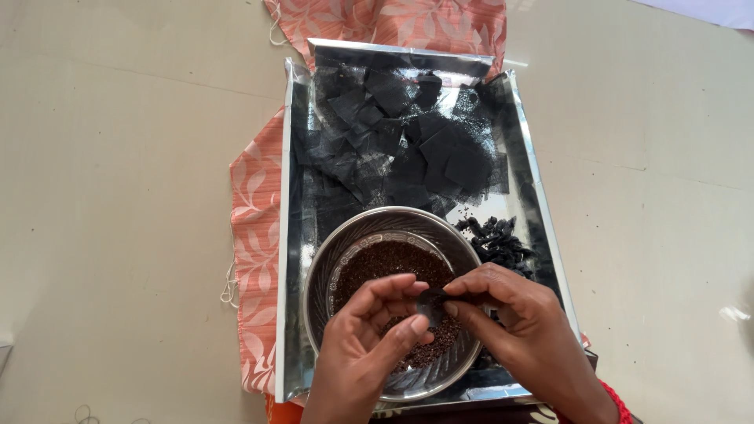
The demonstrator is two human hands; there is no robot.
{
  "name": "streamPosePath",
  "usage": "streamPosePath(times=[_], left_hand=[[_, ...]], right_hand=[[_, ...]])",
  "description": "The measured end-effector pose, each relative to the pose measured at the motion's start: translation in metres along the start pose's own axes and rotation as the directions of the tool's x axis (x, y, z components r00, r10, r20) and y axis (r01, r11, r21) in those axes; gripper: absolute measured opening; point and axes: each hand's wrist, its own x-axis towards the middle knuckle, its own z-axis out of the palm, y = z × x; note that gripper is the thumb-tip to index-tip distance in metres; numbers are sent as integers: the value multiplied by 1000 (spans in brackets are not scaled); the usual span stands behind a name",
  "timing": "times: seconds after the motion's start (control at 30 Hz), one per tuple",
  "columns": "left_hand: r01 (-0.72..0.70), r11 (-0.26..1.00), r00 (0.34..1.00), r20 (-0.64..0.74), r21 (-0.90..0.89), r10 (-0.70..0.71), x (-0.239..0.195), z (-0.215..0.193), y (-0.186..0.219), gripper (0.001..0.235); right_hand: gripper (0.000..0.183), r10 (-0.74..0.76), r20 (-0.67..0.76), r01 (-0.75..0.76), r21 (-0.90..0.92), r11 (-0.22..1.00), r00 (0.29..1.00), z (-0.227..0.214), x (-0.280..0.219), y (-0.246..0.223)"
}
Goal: Rolling small black fabric squares with seeds inside to create bundles.
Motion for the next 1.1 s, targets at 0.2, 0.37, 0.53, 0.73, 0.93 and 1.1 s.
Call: streamPosePath(times=[0.2, 0.37, 0.53, 0.73, 0.93, 1.1], left_hand=[[49, 998, 995, 87, -39, -46, 1, -20, -38, 44], [-25, 997, 979, 198, -79, 40, 2, -13, -27, 49], [-45, 992, 984, 166, -118, 64, 8, -19, -37, 36], [-94, 980, 969, 209, -174, 130, 19, -30, -62, 32], [171, 965, 984, 78, -197, -158, 23, -33, -60, 35], [187, 976, 974, 147, -108, -170, 29, -50, -73, 30]], right_hand=[[17, 134, 5, -135, 51, 990, 991, -2, -1, -8], [19, 204, -3, -203, 94, 975, 979, -6, 0, -9], [19, 194, 16, -194, 106, 975, 981, -7, -2, -7], [16, 18, 63, -18, 1, 1000, 998, -5, -5, -10], [16, -163, 112, 180, -157, 971, 980, -2, -3, 13], [16, -206, 156, 244, -287, 926, 966, 3, -4, 26]])
